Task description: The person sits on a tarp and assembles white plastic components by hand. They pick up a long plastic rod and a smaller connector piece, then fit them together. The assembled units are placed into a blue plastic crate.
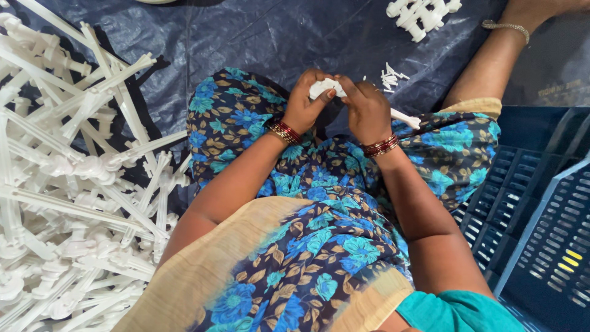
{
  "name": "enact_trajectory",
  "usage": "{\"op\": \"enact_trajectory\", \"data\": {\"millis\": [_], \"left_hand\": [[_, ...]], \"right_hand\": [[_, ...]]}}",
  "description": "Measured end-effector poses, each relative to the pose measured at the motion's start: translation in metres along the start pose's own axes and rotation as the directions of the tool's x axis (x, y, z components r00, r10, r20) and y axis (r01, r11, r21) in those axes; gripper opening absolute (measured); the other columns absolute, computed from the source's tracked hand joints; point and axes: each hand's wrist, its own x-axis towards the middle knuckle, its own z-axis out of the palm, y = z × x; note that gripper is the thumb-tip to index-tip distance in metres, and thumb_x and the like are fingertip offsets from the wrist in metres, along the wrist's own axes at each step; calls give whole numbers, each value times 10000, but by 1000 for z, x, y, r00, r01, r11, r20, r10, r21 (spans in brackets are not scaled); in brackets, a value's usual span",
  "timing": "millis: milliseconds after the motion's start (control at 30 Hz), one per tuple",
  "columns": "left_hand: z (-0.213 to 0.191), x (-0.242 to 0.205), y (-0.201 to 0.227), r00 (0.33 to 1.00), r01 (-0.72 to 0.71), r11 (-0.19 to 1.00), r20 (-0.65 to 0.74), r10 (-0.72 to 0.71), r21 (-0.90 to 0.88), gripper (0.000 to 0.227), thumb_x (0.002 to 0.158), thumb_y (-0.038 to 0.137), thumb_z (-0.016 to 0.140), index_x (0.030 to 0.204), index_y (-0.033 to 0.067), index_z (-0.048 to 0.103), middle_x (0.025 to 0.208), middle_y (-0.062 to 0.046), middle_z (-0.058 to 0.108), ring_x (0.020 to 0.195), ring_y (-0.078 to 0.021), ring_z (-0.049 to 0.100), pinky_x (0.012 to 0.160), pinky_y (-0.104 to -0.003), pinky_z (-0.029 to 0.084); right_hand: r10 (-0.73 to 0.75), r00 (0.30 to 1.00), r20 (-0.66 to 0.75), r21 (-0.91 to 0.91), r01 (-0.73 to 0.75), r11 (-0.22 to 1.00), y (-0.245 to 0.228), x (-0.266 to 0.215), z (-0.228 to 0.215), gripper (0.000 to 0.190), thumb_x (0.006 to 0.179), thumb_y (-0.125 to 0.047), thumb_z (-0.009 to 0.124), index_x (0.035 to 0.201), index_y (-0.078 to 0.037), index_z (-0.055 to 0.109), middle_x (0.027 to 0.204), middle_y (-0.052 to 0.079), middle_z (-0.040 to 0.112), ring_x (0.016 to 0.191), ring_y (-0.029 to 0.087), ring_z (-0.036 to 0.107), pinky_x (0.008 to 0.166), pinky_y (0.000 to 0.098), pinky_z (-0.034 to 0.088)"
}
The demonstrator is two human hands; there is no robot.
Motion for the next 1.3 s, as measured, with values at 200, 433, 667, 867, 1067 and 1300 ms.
{"op": "enact_trajectory", "data": {"millis": [200, 433, 667, 867, 1067, 1300], "left_hand": [[-4, -3, 0, 999, -47, 992, -2, 48, 115, 324, 1003, 331, 698, 1145, 48, 631, 1109, -97, 629, 1073, -256, 627, 960, -372, 493], [-1, -4, -3, 999, -36, 983, 44, 28, 182, 322, 996, 312, 704, 1136, 37, 613, 1119, -124, 614, 1078, -295, 621, 942, -391, 498], [1, -2, 2, 997, -53, 978, 60, 42, 203, 312, 985, 284, 717, 1138, 33, 610, 1137, -140, 617, 1084, -306, 619, 950, -396, 505], [0, 0, 4, 999, 7, 975, 50, -18, 221, 275, 981, 268, 687, 1118, 31, 666, 1086, -147, 649, 1028, -308, 639, 902, -386, 505], [2, 2, -18, 998, 21, 987, -67, -11, 158, 211, 1062, 255, 614, 1073, 52, 671, 1047, -101, 680, 1021, -258, 655, 924, -379, 509], [-2, 5, -33, 952, 196, 978, -224, -206, -66, 335, 1064, 409, 576, 1053, 78, 622, 911, -16, 633, 777, -99, 595, 671, -264, 500]], "right_hand": [[-1, 1000, 0, -45, 1, 999, -4, -1, 2, 491, 901, 18, 688, 1362, -146, 649, 904, 126, 640, 805, 334, 640, 697, 435, 499], [-34, 998, 52, -29, 36, 999, 0, 4, -14, 502, 873, 34, 651, 1340, -148, 666, 842, 114, 623, 755, 332, 634, 666, 432, 495], [-74, 992, 103, -51, 79, 996, 7, 6, -21, 469, 874, -1, 644, 1312, -160, 684, 806, 106, 604, 746, 326, 625, 659, 438, 483], [-106, 985, 136, -43, 112, 993, 11, 15, -24, 419, 924, -32, 625, 1316, -161, 700, 807, 84, 618, 769, 307, 638, 684, 434, 486], [-134, 983, -121, -260, 99, 960, 39, 9, -23, 399, 836, -174, 738, 1225, -94, 704, 982, 135, 696, 923, 359, 635, 819, 472, 452], [378, 872, -313, -64, -416, 907, 158, -29, 10, 106, 916, -79, 767, 1022, -67, 768, 966, 150, 752, 893, 298, 717, 819, 378, 556]]}}
